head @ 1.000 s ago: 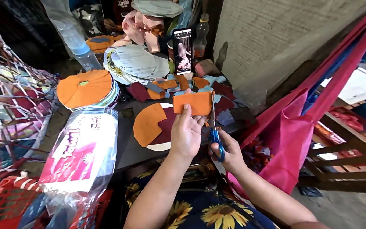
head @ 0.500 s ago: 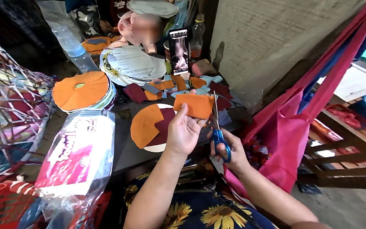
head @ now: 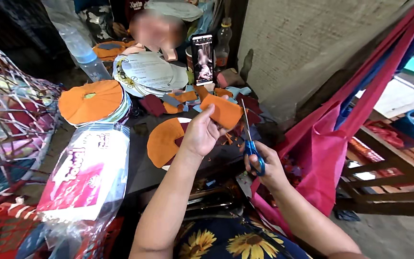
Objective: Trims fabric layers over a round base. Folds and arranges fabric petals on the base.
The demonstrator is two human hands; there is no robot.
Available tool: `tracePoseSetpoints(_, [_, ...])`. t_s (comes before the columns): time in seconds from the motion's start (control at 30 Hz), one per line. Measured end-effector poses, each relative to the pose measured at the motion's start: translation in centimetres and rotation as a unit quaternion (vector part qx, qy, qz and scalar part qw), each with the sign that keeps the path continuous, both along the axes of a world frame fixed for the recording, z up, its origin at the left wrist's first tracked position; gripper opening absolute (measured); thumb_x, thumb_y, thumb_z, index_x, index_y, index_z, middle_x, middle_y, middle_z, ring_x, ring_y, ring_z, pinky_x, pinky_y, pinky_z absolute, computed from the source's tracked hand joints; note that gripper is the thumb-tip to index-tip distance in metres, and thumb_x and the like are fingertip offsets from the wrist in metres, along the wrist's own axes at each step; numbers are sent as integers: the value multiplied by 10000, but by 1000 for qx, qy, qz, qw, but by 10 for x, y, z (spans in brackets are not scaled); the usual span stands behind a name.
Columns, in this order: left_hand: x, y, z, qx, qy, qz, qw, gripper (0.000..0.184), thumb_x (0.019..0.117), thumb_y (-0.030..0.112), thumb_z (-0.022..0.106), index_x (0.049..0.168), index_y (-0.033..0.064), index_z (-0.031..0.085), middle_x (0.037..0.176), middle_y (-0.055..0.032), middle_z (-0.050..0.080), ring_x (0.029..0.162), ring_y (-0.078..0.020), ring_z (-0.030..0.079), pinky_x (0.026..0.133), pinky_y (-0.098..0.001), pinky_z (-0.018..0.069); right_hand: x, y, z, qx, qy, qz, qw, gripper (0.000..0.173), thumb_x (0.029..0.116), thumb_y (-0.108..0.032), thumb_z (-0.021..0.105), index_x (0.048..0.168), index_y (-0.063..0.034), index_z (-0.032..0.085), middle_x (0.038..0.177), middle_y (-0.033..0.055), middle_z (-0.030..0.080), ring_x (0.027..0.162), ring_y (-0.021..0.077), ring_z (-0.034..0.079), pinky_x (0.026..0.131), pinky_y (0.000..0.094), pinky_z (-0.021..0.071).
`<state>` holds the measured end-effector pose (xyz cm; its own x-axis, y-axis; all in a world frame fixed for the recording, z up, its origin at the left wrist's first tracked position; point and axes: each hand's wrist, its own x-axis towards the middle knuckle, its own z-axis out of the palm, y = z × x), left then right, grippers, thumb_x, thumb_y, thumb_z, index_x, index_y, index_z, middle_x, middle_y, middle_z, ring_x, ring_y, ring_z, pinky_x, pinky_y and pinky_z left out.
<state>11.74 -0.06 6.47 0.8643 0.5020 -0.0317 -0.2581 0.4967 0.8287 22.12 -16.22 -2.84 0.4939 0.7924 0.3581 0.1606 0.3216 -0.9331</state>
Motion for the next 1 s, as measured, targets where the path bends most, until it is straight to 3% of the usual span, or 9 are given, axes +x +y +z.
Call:
tracePoseSetpoints(0.17, [9,14,1,-4,17,17,1000,468,1127,288,228,1443,68,493,1285,-127,633,1056,-234,687,906,-385,580,6,6,0,-26,37,-30,999,376,909,-504,715,1028,-156,635,652,-197,554,506,-77,490,479,101,420])
tracePoseSetpoints(0.27, [2,10,1,0,34,38,999,458,1122,290,244,1457,65,461,1294,-137,618,1073,-239,673,921,-397,568,12,8,9,-99,-47,-114,987,285,938,-301,678,1088,-65,622,689,-119,602,530,-58,532,500,117,451])
tracePoseSetpoints(0.37, [-15,-2,-5,24,47,58,997,372,1103,244,288,1389,65,448,1217,-132,630,1053,-224,665,917,-400,558,20,13,27,-229,-200,-179,936,453,931,-137,732,1296,36,525,837,116,690,703,191,663,678,394,564])
tracePoseSetpoints(0.47, [-34,-10,-14,58,24,65,996,339,1064,123,356,1376,55,470,1196,-118,636,1058,-203,658,934,-396,551,27,26,45,-317,-278,-197,885,379,919,-5,709,1275,35,586,849,219,672,772,412,661,709,631,517])
tracePoseSetpoints(0.57, [-51,-16,-21,-12,-26,96,995,279,986,39,348,1090,103,599,990,-40,685,908,-143,683,838,-341,576,36,45,53,-368,-347,-173,845,267,951,-80,707,1187,28,644,912,263,679,851,478,673,751,674,523])
tracePoseSetpoints(0.67, [-63,-13,-28,-162,-131,56,976,325,1003,198,313,907,159,621,755,14,613,653,-96,622,614,-238,532,40,58,56,-409,-403,-135,808,232,958,-88,696,1152,38,677,1034,289,679,977,495,666,824,677,523])
tracePoseSetpoints(0.8, [-72,-9,-41,-245,-243,-30,938,613,1046,542,235,1182,101,637,797,-43,616,634,-144,612,584,-255,535,43,65,61,-455,-430,-89,775,244,989,-111,660,1145,75,681,1122,310,655,1084,494,639,902,671,503])
tracePoseSetpoints(0.9, [-75,-9,-43,-226,-251,-76,938,761,1037,611,152,1451,97,530,1186,-148,673,939,-239,704,816,-348,600,45,66,63,-462,-439,-54,769,312,1012,-111,626,1239,103,641,1191,335,628,1134,505,617,949,669,484])
tracePoseSetpoints(1.0, [-74,-10,-44,-204,-257,-105,939,761,1037,593,106,1533,108,418,1384,-181,590,1165,-301,658,986,-419,547,47,62,65,-443,-454,-21,773,349,1038,-74,562,1330,117,591,1242,357,602,1180,518,589,999,670,450])
